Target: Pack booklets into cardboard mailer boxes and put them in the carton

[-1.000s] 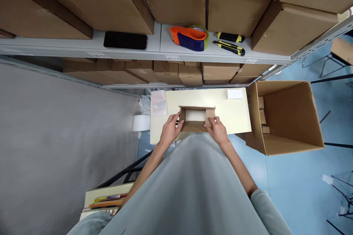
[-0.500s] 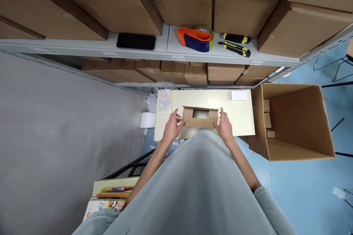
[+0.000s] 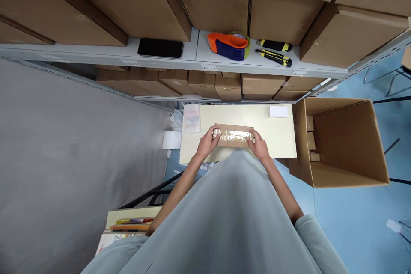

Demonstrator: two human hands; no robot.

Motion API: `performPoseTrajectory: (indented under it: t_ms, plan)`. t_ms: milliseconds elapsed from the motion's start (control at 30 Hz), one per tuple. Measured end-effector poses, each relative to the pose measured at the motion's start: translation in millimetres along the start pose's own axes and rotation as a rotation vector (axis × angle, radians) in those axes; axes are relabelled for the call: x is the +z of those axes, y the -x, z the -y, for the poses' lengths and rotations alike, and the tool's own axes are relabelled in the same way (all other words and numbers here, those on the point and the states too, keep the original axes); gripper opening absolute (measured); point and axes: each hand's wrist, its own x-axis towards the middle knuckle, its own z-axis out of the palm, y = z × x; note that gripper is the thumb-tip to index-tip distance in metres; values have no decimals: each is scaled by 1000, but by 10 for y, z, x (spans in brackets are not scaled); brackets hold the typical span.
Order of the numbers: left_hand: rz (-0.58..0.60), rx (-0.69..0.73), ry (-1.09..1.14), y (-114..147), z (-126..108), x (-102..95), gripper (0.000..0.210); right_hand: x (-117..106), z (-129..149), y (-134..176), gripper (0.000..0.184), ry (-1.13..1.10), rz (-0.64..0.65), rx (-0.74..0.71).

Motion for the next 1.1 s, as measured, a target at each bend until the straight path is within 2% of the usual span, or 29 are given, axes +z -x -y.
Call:
performPoseTrajectory:
  t_ms: [233, 400, 500, 633, 800, 967, 1100]
  plan:
    - [-35, -38, 10, -263, -22, 59, 36, 33, -60, -223, 50, -7, -30, 21]
    - [-31, -85, -24, -458, -153, 143, 35, -18, -257, -559, 56, 8, 8, 74]
    - [-31, -81, -80, -471, -239, 240, 36, -9, -394, -636, 64, 32, 18, 120]
    - [-52, -83, -100, -329, -221, 360, 35, 92, -477, -492, 69, 18, 19, 128]
    - [-77, -50, -46, -189, -96, 423, 35, 171, -429, -295, 65, 25, -1, 148]
    - [-78, 39, 99, -133, -77, 590, 33, -71, -405, -174, 63, 118, -33, 171]
    - [-2, 11, 187, -63, -41, 841, 32, -298, -470, -22, 60, 229, -3, 172]
